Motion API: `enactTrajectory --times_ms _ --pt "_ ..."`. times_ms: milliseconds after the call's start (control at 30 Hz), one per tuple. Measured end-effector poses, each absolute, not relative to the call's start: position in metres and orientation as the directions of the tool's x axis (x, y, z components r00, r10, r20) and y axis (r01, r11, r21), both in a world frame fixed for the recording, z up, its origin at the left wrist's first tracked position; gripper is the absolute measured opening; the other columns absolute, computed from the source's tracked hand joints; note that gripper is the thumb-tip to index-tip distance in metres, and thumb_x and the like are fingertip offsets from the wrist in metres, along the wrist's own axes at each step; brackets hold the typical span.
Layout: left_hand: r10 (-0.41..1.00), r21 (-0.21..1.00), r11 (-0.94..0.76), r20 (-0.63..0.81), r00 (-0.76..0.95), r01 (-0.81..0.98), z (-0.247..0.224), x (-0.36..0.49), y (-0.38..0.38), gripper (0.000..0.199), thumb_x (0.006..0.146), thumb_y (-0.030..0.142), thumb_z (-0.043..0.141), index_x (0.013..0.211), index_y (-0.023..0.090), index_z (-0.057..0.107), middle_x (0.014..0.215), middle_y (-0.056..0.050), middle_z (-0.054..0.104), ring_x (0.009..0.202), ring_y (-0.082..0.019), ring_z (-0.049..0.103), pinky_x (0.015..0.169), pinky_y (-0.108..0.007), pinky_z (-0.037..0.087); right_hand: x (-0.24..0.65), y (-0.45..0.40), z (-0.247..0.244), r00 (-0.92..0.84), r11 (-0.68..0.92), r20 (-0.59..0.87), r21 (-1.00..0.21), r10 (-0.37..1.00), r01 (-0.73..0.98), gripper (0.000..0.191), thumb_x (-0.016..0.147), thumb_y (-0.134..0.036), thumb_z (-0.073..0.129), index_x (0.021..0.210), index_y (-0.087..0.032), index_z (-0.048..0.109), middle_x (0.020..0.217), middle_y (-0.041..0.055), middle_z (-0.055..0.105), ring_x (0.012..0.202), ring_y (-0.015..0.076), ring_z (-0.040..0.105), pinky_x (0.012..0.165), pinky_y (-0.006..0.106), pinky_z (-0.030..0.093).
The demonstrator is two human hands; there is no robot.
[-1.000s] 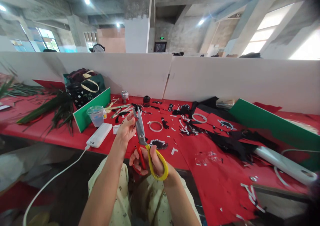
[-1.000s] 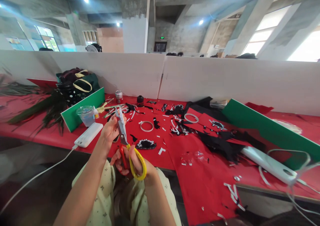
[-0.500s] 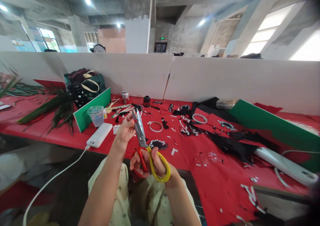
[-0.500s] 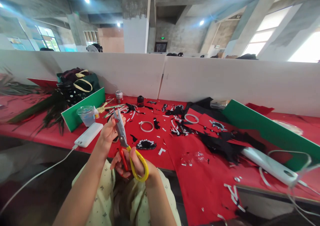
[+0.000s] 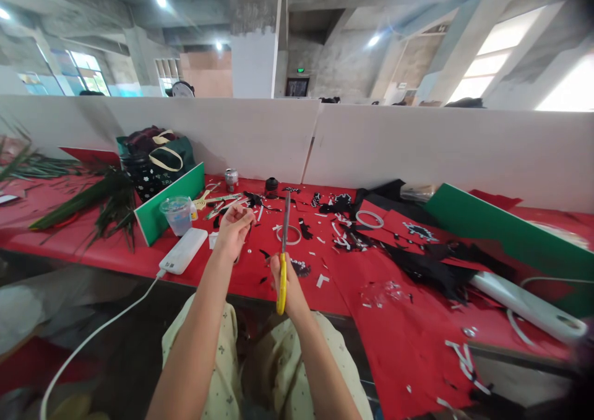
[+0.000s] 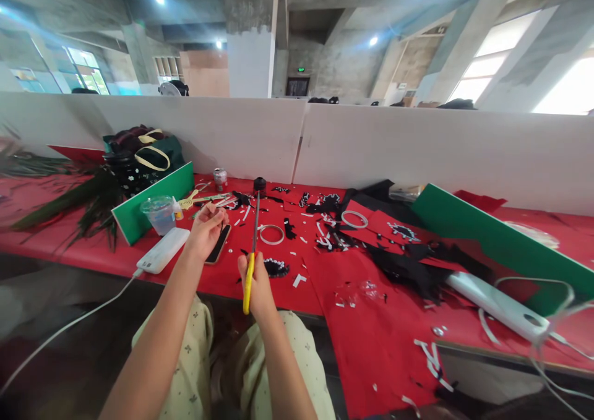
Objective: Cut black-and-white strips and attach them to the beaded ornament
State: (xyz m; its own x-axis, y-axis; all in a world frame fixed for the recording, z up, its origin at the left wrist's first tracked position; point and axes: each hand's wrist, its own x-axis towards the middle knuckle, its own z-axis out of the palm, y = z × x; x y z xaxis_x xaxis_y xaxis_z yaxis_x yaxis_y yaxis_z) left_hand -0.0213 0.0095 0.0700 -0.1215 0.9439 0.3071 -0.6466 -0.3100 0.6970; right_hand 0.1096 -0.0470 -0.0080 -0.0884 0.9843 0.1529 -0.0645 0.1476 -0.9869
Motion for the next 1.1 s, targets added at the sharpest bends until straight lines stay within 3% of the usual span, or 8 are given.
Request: enactTrajectory --times_ms 200,367,500,733,1100 --pt "0.962 0.753 -0.264 0.248 -0.112 -0.602 0.064 -0.019 0.013 0.025 0.057 0.011 0.080 0.072 0.016 0.061 0.069 0.003 0.063 0.067 -0.007 0.059 0.066 -0.017 0.045 0.120 -0.049 0.001 0.063 0.231 0.274 -0.895 0.960 0.381 0.032 0.077 -0.051 0.052 0.087 -0.022 0.043 0.084 0.0006 0.052 0.077 0.0179 0.051 0.066 0.029 0.041" --pt "0.962 0.759 -0.243 0.267 -0.052 -0.604 0.064 -0.016 0.012 0.022 0.061 0.016 0.079 0.080 0.016 0.068 0.078 0.001 0.067 0.074 -0.008 0.061 0.073 -0.019 0.045 0.119 -0.051 0.007 0.089 0.200 0.318 -0.767 0.944 0.610 0.028 0.079 -0.049 0.046 0.087 -0.023 0.040 0.092 0.0068 0.054 0.090 0.0260 0.053 0.071 0.037 0.044" --pt "0.964 0.780 -0.232 0.266 -0.029 -0.581 0.064 -0.015 0.010 0.022 0.064 0.021 0.078 0.084 0.016 0.071 0.080 -0.001 0.069 0.073 -0.010 0.062 0.073 -0.021 0.045 0.119 -0.051 0.005 0.068 0.194 0.311 -0.732 0.948 0.653 0.029 0.081 -0.051 0.045 0.088 -0.023 0.040 0.095 0.0090 0.055 0.094 0.0284 0.054 0.072 0.040 0.045" --pt "0.974 0.798 -0.221 0.213 -0.080 -0.561 0.060 -0.015 0.013 0.025 0.055 0.020 0.082 0.078 0.014 0.072 0.073 -0.002 0.070 0.067 -0.011 0.061 0.073 -0.024 0.045 0.119 -0.051 0.005 0.055 0.187 0.301 -0.715 0.952 0.673 0.028 0.082 -0.048 0.045 0.091 -0.022 0.041 0.098 0.0105 0.055 0.096 0.0293 0.054 0.073 0.040 0.045" --pt "0.973 0.810 -0.229 0.197 -0.119 -0.539 0.060 -0.016 0.015 0.024 0.051 0.020 0.084 0.069 0.013 0.070 0.066 0.000 0.066 0.064 -0.009 0.058 0.067 -0.020 0.044 0.119 -0.052 0.008 0.064 0.169 0.280 -0.731 0.958 0.661 0.028 0.081 -0.048 0.046 0.092 -0.022 0.042 0.097 0.0104 0.056 0.095 0.0290 0.055 0.072 0.039 0.045"
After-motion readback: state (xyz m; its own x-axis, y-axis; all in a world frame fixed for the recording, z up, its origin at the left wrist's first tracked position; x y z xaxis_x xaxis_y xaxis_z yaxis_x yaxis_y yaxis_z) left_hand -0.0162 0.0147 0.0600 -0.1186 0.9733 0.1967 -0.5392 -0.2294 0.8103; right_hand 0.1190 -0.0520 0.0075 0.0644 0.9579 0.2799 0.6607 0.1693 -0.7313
